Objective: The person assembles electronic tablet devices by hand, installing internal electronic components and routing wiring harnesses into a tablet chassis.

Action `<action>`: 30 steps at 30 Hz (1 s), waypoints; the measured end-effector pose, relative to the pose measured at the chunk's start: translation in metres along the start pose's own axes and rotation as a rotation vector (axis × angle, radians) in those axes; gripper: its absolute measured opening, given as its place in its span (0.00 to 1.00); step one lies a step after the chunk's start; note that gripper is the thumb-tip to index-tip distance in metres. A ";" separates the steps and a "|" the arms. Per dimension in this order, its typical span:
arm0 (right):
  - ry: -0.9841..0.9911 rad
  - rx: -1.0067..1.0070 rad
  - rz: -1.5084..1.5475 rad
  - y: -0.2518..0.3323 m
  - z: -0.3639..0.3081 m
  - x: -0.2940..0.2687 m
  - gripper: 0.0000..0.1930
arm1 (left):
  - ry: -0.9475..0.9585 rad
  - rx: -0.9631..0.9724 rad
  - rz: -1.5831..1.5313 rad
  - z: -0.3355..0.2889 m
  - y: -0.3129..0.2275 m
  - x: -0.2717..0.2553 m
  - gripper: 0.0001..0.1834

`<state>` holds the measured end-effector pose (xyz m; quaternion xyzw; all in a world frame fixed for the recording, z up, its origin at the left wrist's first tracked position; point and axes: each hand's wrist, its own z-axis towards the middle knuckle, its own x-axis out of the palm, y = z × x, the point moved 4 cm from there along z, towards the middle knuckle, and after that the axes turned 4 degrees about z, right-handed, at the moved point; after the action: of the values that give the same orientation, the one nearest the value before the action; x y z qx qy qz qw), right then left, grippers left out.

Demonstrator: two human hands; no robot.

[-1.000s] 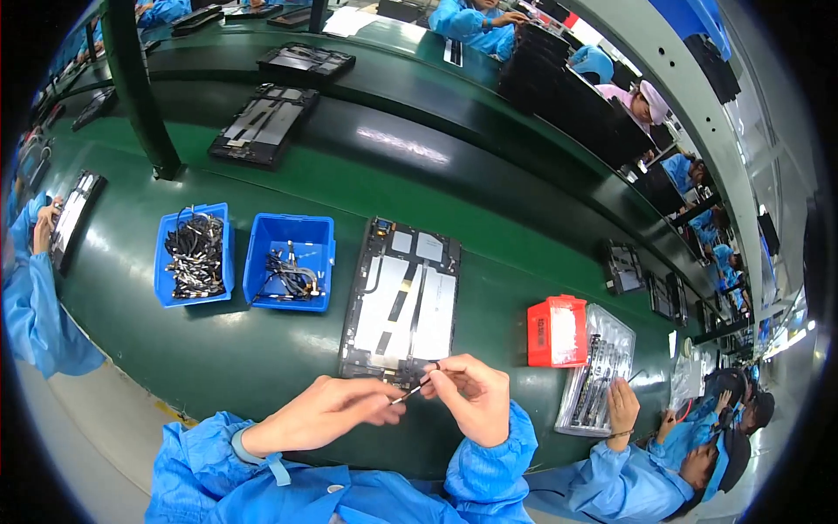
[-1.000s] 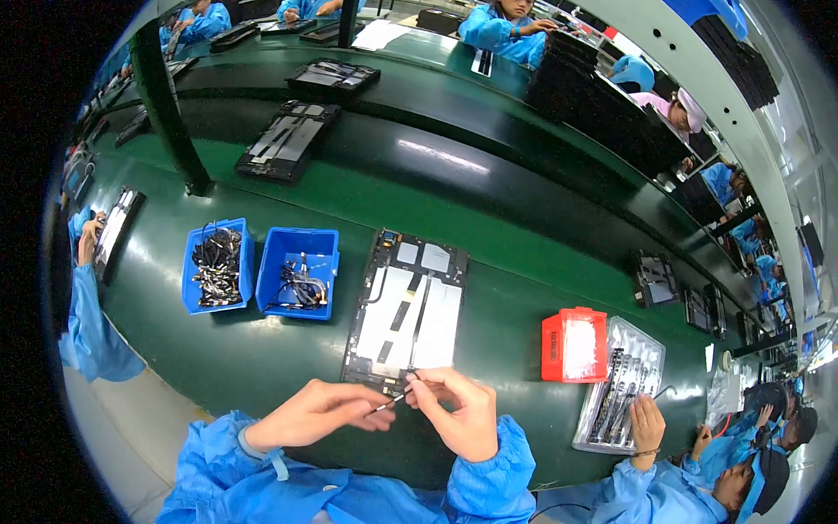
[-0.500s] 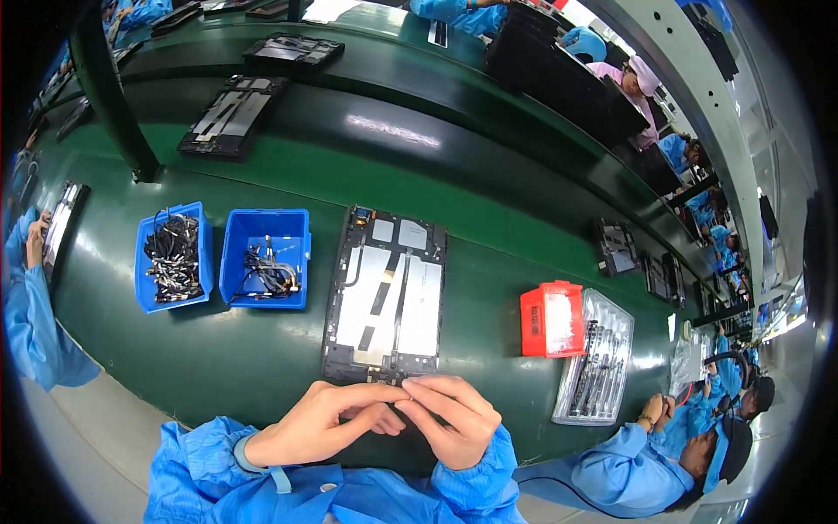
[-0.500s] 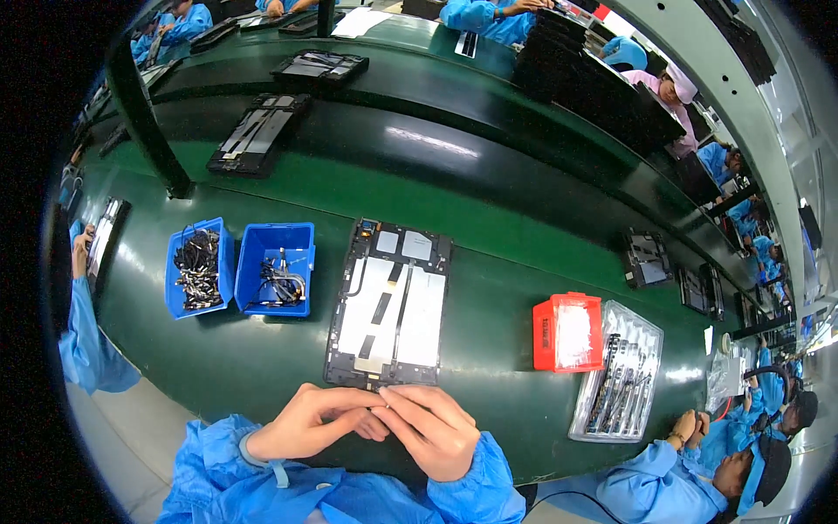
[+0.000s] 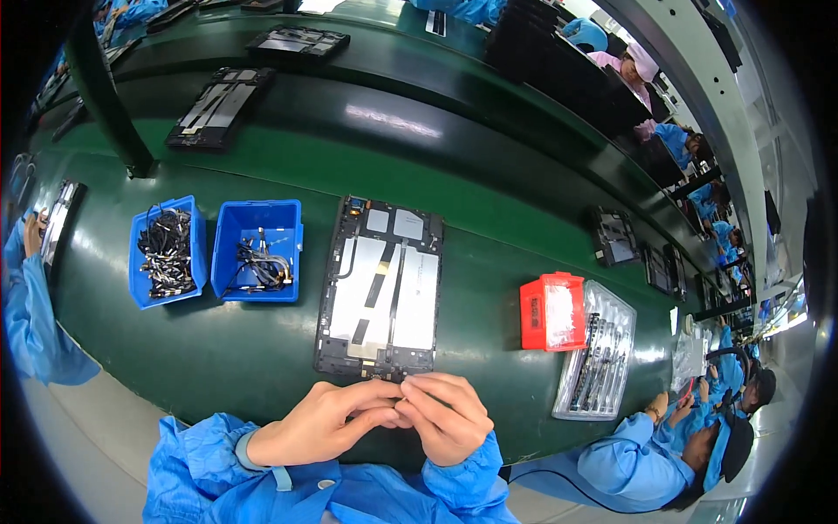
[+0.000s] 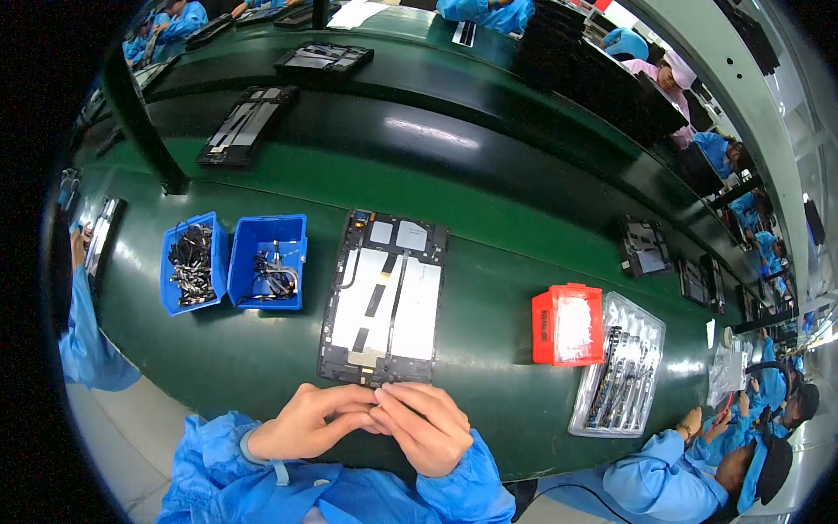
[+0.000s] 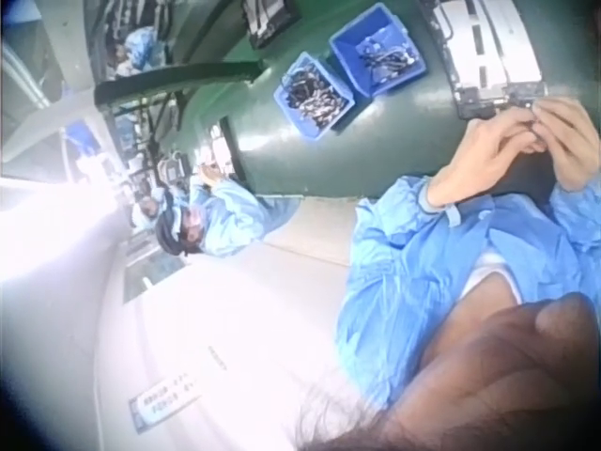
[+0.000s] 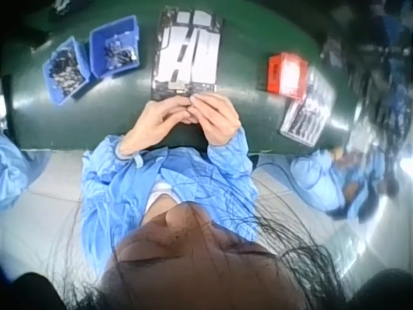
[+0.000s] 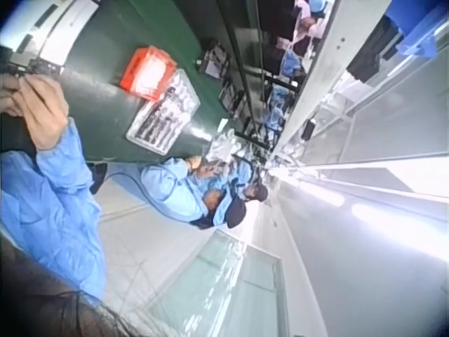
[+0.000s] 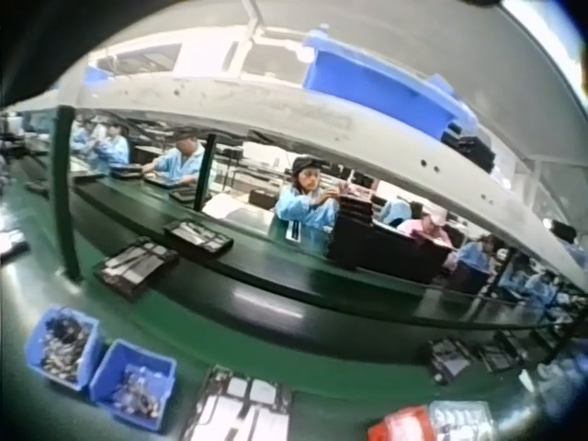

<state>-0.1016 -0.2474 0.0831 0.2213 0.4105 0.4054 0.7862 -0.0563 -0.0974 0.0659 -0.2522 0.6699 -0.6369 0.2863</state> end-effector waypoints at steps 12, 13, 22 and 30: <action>-0.008 -0.336 -0.311 0.010 -0.006 -0.006 0.16 | -0.138 0.216 0.266 -0.002 -0.004 0.008 0.13; 0.016 -0.270 -0.234 0.006 -0.005 -0.007 0.15 | -0.132 0.194 0.248 -0.003 -0.003 0.008 0.12; 0.080 -0.061 0.005 0.004 -0.001 -0.010 0.12 | -0.178 0.345 0.426 -0.005 -0.008 0.009 0.09; -0.607 0.404 -0.406 -0.096 -0.004 -0.128 0.07 | -0.185 0.114 0.203 0.000 0.005 0.002 0.07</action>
<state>-0.1041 -0.4070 0.0749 0.3953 0.2669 0.0700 0.8761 -0.0579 -0.0983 0.0604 -0.2241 0.6254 -0.6157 0.4237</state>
